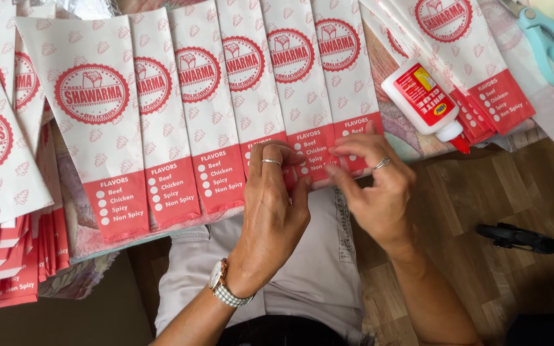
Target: The person folds printed paper sheets into small pouches, applies glue to the edges, and presses them to seal. They repeat this process for multiple units, stacking the finished pouches on the table.
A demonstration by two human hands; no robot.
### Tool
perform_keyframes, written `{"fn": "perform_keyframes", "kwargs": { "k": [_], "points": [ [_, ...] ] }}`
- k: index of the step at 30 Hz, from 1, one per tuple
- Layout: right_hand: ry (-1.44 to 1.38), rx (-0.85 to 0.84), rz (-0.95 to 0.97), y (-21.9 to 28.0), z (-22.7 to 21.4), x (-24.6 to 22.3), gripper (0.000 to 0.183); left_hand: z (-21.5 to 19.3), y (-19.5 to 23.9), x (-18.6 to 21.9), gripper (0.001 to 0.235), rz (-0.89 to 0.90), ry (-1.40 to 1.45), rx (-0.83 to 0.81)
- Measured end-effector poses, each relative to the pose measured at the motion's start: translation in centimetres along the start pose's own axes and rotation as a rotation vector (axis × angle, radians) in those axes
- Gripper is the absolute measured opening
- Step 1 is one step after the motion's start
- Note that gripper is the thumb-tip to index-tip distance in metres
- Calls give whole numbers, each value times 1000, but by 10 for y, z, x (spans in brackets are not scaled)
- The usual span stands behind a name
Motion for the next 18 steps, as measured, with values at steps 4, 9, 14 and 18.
{"fn": "perform_keyframes", "kwargs": {
  "k": [4,9,14,18],
  "points": [
    [-135,-9,62,0,-4,8,15,-4,-1,1,29,-12,39,-39],
    [-90,-5,22,0,-4,1,20,4,-2,3,14,10,-12,-18],
    [-11,-32,-35,1,-6,0,19,16,-3,-4,22,78,-186,1],
    [-7,79,-80,4,-1,-3,16,7,2,-8,29,29,-97,-19]
  ]
}}
Point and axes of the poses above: each hand's wrist, its own y-axis away from the middle knuckle, its own z-axis out of the palm, x = y × z, the point moved 4 cm from there along -y, towards the middle knuckle, and after that the axes turned 9 degrees about -x, right-handed, at the moved point
